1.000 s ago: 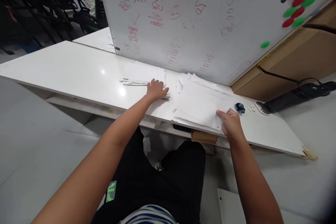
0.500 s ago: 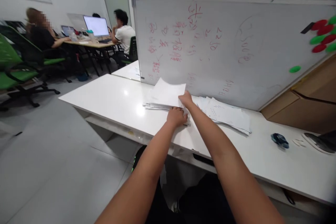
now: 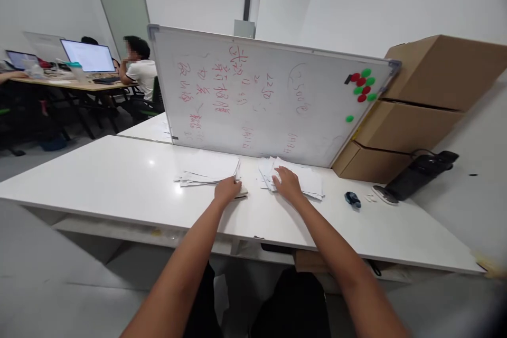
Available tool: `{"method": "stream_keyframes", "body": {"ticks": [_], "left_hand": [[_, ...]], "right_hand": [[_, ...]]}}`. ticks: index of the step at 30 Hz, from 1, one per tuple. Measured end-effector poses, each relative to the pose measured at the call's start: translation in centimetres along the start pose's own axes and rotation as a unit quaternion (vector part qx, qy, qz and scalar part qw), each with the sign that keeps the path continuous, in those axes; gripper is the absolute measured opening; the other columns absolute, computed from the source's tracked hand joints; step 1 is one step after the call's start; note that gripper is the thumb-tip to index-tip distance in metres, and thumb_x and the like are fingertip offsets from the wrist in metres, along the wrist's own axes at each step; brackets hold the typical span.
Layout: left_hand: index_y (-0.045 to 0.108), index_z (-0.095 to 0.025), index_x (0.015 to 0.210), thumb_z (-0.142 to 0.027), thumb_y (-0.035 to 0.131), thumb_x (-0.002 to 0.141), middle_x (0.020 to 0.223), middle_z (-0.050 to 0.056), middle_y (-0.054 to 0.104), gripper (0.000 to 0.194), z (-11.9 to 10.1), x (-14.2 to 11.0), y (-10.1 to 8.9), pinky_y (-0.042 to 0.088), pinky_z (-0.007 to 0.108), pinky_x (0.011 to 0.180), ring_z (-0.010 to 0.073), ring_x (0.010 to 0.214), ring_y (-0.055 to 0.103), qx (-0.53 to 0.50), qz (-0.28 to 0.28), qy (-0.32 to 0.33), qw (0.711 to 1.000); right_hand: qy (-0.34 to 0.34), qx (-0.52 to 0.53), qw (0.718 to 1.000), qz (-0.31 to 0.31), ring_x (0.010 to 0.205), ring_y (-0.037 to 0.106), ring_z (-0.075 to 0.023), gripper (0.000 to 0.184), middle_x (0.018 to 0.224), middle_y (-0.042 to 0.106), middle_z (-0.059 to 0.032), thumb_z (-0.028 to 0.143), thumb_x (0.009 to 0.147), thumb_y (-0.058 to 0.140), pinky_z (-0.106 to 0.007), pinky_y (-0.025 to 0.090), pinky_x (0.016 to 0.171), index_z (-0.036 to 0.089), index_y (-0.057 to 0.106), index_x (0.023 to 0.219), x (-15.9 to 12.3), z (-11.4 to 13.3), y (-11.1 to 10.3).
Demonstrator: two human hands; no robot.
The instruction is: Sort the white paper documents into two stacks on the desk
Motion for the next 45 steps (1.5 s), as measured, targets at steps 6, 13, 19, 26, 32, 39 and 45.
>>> {"method": "stream_keyframes", "body": {"ticks": [6, 13, 19, 26, 32, 39, 45], "left_hand": [[0.067, -0.017, 0.093, -0.048, 0.038, 0.087, 0.104, 0.014, 0.069, 0.043, -0.1, 0.9, 0.1, 0.046, 0.035, 0.074, 0.0295, 0.095, 0.064, 0.034, 0.037, -0.016, 0.999], [0.065, -0.02, 0.074, -0.049, 0.024, 0.092, 0.081, 0.01, 0.069, 0.054, -1.2, -1.4, 0.0, 0.044, 0.033, 0.067, 0.0252, 0.077, 0.064, 0.095, -0.013, 0.053, 0.994], [0.063, -0.021, 0.072, -0.048, 0.022, 0.093, 0.078, 0.008, 0.068, 0.053, -1.5, -1.8, -0.1, 0.043, 0.032, 0.065, 0.0241, 0.074, 0.063, 0.12, -0.012, 0.054, 0.991], [0.06, -0.02, 0.068, -0.052, 0.022, 0.092, 0.08, 0.009, 0.068, 0.055, -1.3, -0.8, -0.1, 0.044, 0.033, 0.064, 0.0252, 0.074, 0.063, 0.097, 0.022, 0.03, 0.995], [0.062, -0.02, 0.07, -0.052, 0.023, 0.091, 0.083, 0.01, 0.069, 0.055, -1.2, -0.7, -0.2, 0.043, 0.032, 0.065, 0.025, 0.076, 0.063, 0.083, 0.02, 0.014, 0.996], [0.062, -0.019, 0.072, -0.05, 0.026, 0.089, 0.084, 0.011, 0.07, 0.051, -1.1, -0.6, -0.2, 0.043, 0.032, 0.063, 0.0256, 0.077, 0.063, 0.073, 0.018, 0.006, 0.997], [0.061, -0.019, 0.07, -0.05, 0.025, 0.091, 0.081, 0.01, 0.069, 0.052, -0.9, -0.7, -0.2, 0.042, 0.031, 0.063, 0.0249, 0.075, 0.063, 0.064, 0.008, 0.001, 0.998]], "right_hand": [[0.044, 0.023, 0.997, 0.06, 0.138, 0.029, -0.0218, 0.055, 0.148, 0.038, -0.0066, 0.053, 0.092, 0.035, -0.044, 0.016, 0.113, 0.023, 0.041, 0.138, -4.5, -5.0, 1.7], [0.053, 0.033, 0.998, 0.01, 0.132, 0.039, -0.0221, 0.044, 0.14, 0.049, -0.0075, 0.043, 0.094, 0.038, -0.044, 0.021, 0.111, 0.02, 0.052, 0.129, -4.1, -5.1, 1.9], [0.074, 0.063, 0.995, -0.031, 0.127, 0.046, -0.0205, 0.039, 0.13, 0.058, -0.009, 0.022, 0.095, 0.03, -0.041, 0.026, 0.108, 0.017, 0.056, 0.124, -4.2, -5.8, 1.7], [0.087, 0.01, 0.996, -0.031, 0.125, 0.044, -0.0252, 0.039, 0.136, 0.052, -0.0095, 0.034, 0.09, 0.045, -0.041, 0.031, 0.101, 0.019, 0.056, 0.124, -4.1, -5.9, 1.3], [0.122, 0.004, 0.992, -0.033, 0.119, 0.046, -0.0267, 0.038, 0.131, 0.057, -0.0072, 0.043, 0.089, 0.046, -0.042, 0.032, 0.096, 0.022, 0.059, 0.118, -3.9, -6.3, 1.3], [0.134, 0.005, 0.99, -0.042, 0.115, 0.048, -0.0256, 0.039, 0.127, 0.06, -0.0052, 0.045, 0.094, 0.036, -0.042, 0.032, 0.093, 0.023, 0.062, 0.112, -3.7, -6.2, 1.1], [0.132, -0.015, 0.991, -0.03, 0.114, 0.048, -0.0275, 0.038, 0.126, 0.06, -0.009, 0.045, 0.089, 0.046, -0.041, 0.033, 0.09, 0.021, 0.06, 0.115, -3.5, -6.3, 1.2]]}}
Point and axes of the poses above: each hand's wrist, its own x-axis towards the middle knuckle, its own y-axis out of the palm, z = x × y, the point moved 5 cm from there along x, towards the middle knuckle
